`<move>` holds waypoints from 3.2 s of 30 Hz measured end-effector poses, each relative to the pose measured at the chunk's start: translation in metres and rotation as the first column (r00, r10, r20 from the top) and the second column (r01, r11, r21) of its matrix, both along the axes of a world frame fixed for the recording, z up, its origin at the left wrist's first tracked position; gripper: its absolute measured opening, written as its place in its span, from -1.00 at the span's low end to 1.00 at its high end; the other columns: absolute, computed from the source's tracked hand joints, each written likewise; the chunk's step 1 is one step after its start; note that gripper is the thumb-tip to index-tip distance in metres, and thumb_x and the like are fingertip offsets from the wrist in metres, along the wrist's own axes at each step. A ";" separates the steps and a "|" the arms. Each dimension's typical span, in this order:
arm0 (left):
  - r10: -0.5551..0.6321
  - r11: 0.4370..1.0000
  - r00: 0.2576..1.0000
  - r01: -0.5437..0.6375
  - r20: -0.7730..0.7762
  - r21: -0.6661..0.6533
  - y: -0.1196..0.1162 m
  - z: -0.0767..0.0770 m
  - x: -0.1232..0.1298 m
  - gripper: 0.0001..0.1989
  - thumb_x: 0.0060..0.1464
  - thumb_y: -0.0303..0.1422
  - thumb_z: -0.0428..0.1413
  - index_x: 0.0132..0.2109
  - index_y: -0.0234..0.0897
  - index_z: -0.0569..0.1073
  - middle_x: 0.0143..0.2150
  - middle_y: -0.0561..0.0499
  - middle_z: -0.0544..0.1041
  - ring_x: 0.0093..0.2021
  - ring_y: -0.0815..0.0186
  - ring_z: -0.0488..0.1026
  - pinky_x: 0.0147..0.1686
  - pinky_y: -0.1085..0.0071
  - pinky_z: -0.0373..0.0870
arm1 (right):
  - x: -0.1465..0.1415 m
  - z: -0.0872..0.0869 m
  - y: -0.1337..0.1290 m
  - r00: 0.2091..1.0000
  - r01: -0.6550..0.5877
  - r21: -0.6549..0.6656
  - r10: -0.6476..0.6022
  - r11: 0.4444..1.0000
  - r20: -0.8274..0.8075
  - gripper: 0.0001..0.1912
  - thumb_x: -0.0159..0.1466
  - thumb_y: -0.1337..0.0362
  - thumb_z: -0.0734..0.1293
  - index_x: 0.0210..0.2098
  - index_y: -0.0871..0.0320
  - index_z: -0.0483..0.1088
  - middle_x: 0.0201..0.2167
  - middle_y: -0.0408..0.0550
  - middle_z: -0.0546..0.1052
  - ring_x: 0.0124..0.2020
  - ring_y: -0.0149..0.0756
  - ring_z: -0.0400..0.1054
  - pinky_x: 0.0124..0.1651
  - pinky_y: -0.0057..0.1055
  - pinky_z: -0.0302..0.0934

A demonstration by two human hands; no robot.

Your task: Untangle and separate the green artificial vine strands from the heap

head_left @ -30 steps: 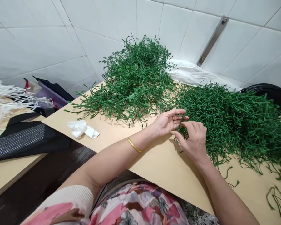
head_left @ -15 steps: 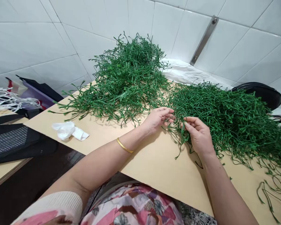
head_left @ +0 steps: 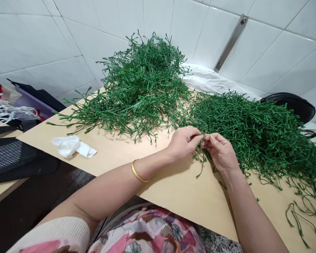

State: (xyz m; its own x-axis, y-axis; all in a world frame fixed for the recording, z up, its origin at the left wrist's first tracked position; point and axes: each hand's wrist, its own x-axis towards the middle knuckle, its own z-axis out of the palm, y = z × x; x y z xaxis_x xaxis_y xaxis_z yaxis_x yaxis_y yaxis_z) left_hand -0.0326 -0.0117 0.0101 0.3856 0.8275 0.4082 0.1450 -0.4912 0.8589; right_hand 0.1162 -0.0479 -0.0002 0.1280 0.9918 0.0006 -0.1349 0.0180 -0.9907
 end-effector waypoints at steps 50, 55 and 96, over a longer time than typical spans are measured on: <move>0.242 0.819 0.883 0.036 0.402 -0.572 0.021 -0.002 -0.001 -0.81 -0.06 -0.41 0.10 -0.55 -0.32 0.28 -0.65 0.14 0.21 -0.64 0.55 0.08 -0.62 0.55 -0.02 | -0.003 0.005 0.000 0.990 0.062 -0.046 -0.067 0.997 -0.121 -0.74 -0.10 0.31 0.43 -0.39 0.15 0.36 -0.48 -0.19 0.45 -0.51 -0.50 0.31 -0.42 -0.51 0.24; 0.238 0.969 0.886 -0.191 0.399 -0.155 0.002 0.018 -0.011 -0.81 0.06 -0.29 0.02 -0.44 -0.29 0.37 -0.47 0.04 0.37 -0.46 0.45 0.24 -0.44 0.50 0.18 | -0.003 0.003 0.000 0.992 0.083 -0.072 -0.089 0.994 -0.085 -0.75 -0.07 0.26 0.43 -0.40 0.13 0.34 -0.56 -0.21 0.45 -0.60 -0.50 0.28 -0.52 -0.53 0.19; -0.007 0.723 0.914 0.286 0.407 -0.630 0.005 -0.009 0.006 -0.92 -0.22 -0.56 0.11 -0.53 -0.36 0.34 -0.64 0.13 0.29 -0.63 0.54 0.21 -0.59 0.54 0.11 | -0.009 -0.003 -0.006 0.922 0.004 0.149 -0.062 0.989 0.381 -0.92 0.10 0.29 0.31 -0.38 0.11 0.33 -0.49 -0.18 0.39 -0.41 -0.39 0.28 -0.33 -0.42 0.19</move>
